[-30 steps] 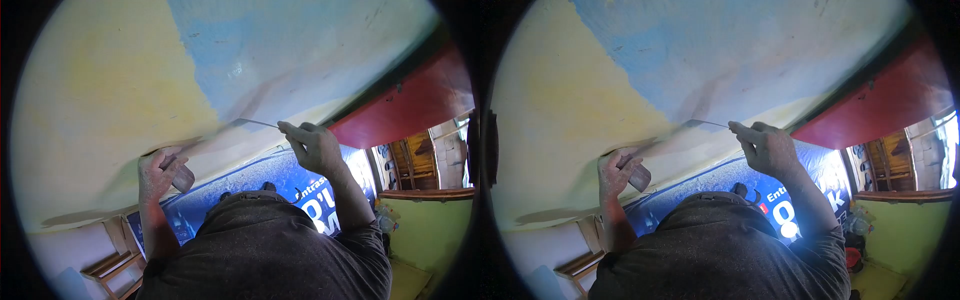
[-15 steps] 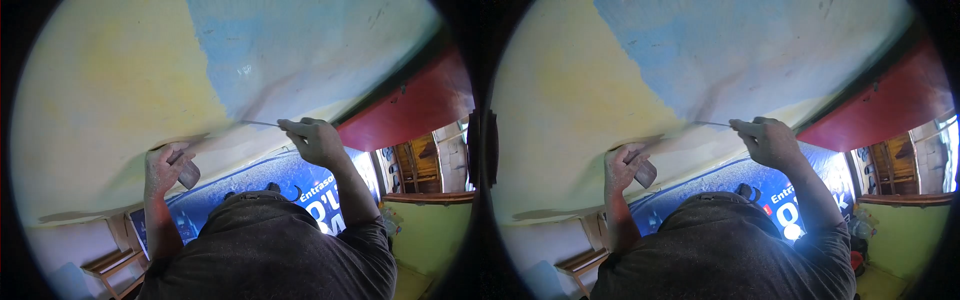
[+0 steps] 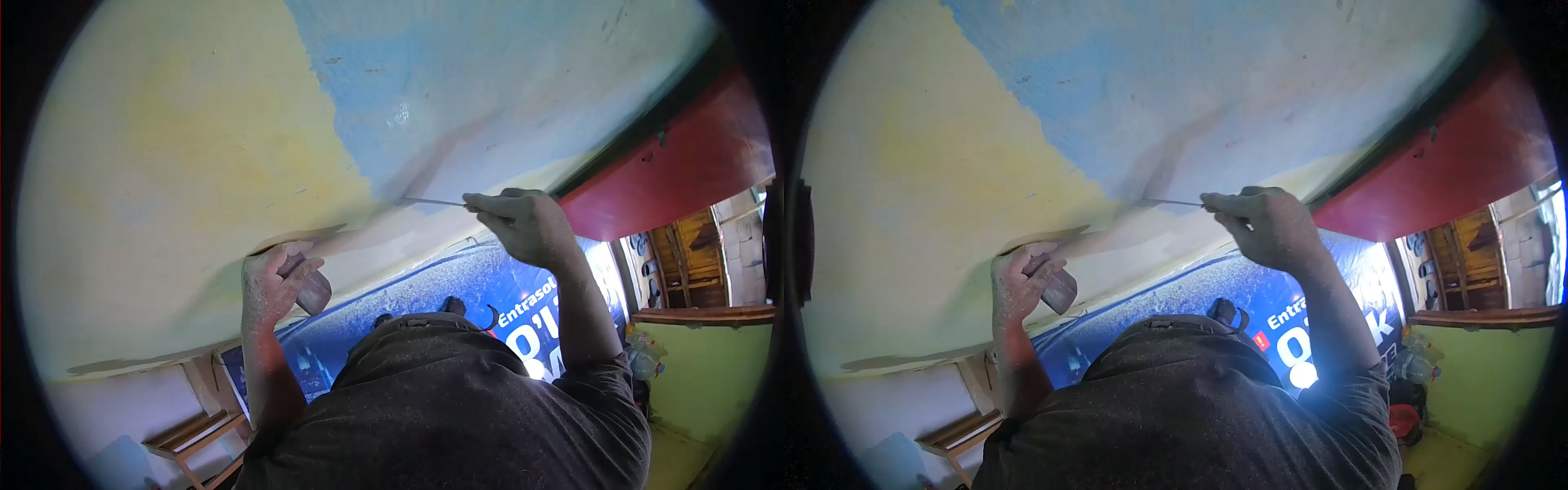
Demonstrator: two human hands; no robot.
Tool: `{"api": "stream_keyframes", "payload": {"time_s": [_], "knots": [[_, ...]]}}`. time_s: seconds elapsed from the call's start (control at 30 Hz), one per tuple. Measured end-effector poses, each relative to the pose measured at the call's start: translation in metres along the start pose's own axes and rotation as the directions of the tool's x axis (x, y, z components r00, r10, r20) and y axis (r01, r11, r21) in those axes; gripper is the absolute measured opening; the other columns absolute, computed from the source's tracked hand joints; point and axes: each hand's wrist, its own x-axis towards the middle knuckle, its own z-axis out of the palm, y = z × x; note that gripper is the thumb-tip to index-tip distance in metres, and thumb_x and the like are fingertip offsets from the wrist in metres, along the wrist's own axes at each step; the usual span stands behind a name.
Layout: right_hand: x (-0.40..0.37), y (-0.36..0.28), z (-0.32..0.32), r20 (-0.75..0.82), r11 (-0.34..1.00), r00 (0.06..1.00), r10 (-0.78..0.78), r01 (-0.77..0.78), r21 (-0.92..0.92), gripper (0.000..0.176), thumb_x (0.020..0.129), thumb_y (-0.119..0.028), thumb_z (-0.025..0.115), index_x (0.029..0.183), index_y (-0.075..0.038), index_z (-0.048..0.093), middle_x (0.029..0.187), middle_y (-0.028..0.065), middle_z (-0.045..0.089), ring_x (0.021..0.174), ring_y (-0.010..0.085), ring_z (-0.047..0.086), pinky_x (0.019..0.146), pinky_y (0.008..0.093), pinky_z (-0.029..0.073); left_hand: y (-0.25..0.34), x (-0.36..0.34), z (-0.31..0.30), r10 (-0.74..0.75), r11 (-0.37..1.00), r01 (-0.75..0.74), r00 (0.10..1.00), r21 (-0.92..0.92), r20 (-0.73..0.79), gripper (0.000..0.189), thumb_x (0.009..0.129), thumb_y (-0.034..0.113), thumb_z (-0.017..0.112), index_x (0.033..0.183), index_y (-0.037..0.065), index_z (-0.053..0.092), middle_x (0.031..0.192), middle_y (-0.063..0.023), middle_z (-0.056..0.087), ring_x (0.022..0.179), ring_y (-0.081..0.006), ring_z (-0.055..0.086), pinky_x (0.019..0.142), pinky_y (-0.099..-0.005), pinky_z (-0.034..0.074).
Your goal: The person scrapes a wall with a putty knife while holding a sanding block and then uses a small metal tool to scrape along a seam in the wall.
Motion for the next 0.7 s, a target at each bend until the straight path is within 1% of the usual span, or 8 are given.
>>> {"api": "stream_keyframes", "payload": {"time_s": [0.07, 0.17, 0.27, 0.33, 0.43, 0.57, 0.67, 0.7], "knots": [[0.008, 0.002, 0.009, 0.041, 1.0, 0.999, -0.007, 0.008, -0.016, 0.03, 0.107, -0.027, 0.07, 0.135, -0.026, 0.081, 0.095, 0.0138, 0.078, 0.088, 0.0335, 0.074, 0.08, 0.0479, 0.059, 0.005, -0.001, 0.0, 0.034, 0.999, -0.034, 0.999, 0.024, -0.006, 0.032, 0.09, 0.012, 0.091, 0.118, 0.001, 0.079, 0.1, -0.0116, 0.082, 0.093, -0.0151, 0.078, 0.085, -0.0333, 0.063], [0.012, 0.005, 0.036, 0.125, 0.994, 0.991, -0.039, 0.052, -0.101, 0.03, 0.105, -0.027, 0.071, 0.133, -0.027, 0.082, 0.097, 0.0148, 0.076, 0.09, 0.0356, 0.075, 0.081, 0.0493, 0.058, -0.008, -0.003, 0.002, -0.041, 0.999, 0.041, 0.999, 0.01, -0.001, 0.032, 0.092, 0.013, 0.09, 0.12, 0.001, 0.079, 0.101, -0.0115, 0.082, 0.093, -0.0146, 0.078, 0.087, -0.0329, 0.062], [0.007, 0.009, 0.015, 0.053, 0.998, 0.998, 0.03, -0.027, -0.052, 0.03, 0.104, -0.028, 0.071, 0.132, -0.027, 0.082, 0.096, 0.0144, 0.076, 0.091, 0.0368, 0.074, 0.081, 0.0501, 0.058, -0.002, -0.001, 0.001, -0.038, 0.994, 0.04, 0.999, -0.101, 0.02, 0.032, 0.093, 0.013, 0.089, 0.12, 0.0, 0.079, 0.101, -0.0111, 0.082, 0.093, -0.015, 0.079, 0.086, -0.0325, 0.062], [0.006, 0.015, 0.012, 0.02, 0.997, 0.997, 0.071, -0.071, -0.01, 0.03, 0.104, -0.028, 0.071, 0.132, -0.028, 0.082, 0.096, 0.0138, 0.076, 0.091, 0.0369, 0.074, 0.081, 0.0504, 0.059, 0.001, 0.0, -0.001, -0.012, 0.998, 0.013, 1.0, -0.055, 0.016, 0.032, 0.093, 0.013, 0.089, 0.119, 0.0, 0.079, 0.102, -0.0113, 0.082, 0.093, -0.015, 0.079, 0.086, -0.0326, 0.062], [0.006, 0.012, 0.04, 0.092, 0.992, 0.996, 0.018, -0.006, -0.123, 0.03, 0.103, -0.027, 0.073, 0.132, -0.028, 0.083, 0.095, 0.0118, 0.078, 0.091, 0.0339, 0.075, 0.082, 0.0496, 0.059, -0.002, -0.003, 0.0, -0.022, 1.0, 0.022, 0.999, -0.001, 0.027, 0.031, 0.092, 0.013, 0.089, 0.118, 0.0, 0.079, 0.101, -0.0115, 0.082, 0.093, -0.0155, 0.08, 0.085, -0.0329, 0.062], [-0.002, 0.025, 0.013, 0.021, 0.994, 0.994, 0.107, -0.107, -0.008, 0.03, 0.104, -0.027, 0.072, 0.132, -0.027, 0.082, 0.096, 0.0121, 0.077, 0.091, 0.0331, 0.075, 0.083, 0.0489, 0.06, -0.001, 0.0, -0.002, 0.005, 1.0, -0.006, 1.0, 0.024, 0.022, 0.029, 0.092, 0.012, 0.089, 0.116, 0.0, 0.08, 0.098, -0.0111, 0.082, 0.092, -0.0161, 0.08, 0.085, -0.0332, 0.062], [0.001, 0.022, 0.03, 0.023, 0.995, 0.998, 0.055, -0.053, -0.081, 0.028, 0.103, -0.027, 0.073, 0.129, -0.026, 0.083, 0.093, 0.0117, 0.077, 0.09, 0.0324, 0.076, 0.083, 0.0483, 0.061, 0.006, 0.0, -0.004, 0.077, 0.992, -0.079, 0.997, 0.103, 0.024, 0.029, 0.092, 0.013, 0.089, 0.116, 0.0, 0.079, 0.097, -0.0107, 0.082, 0.092, -0.0163, 0.08, 0.086, -0.0334, 0.063], [0.001, 0.02, 0.042, 0.028, 0.997, 0.999, 0.016, -0.014, -0.077, 0.027, 0.103, -0.028, 0.073, 0.128, -0.025, 0.084, 0.092, 0.0115, 0.077, 0.09, 0.0324, 0.076, 0.083, 0.0483, 0.061, 0.004, -0.001, -0.003, 0.04, 0.997, -0.041, 0.999, 0.065, 0.024, 0.029, 0.092, 0.013, 0.089, 0.116, 0.0, 0.079, 0.097, -0.0109, 0.082, 0.091, -0.0163, 0.08, 0.086, -0.0335, 0.063]]}}
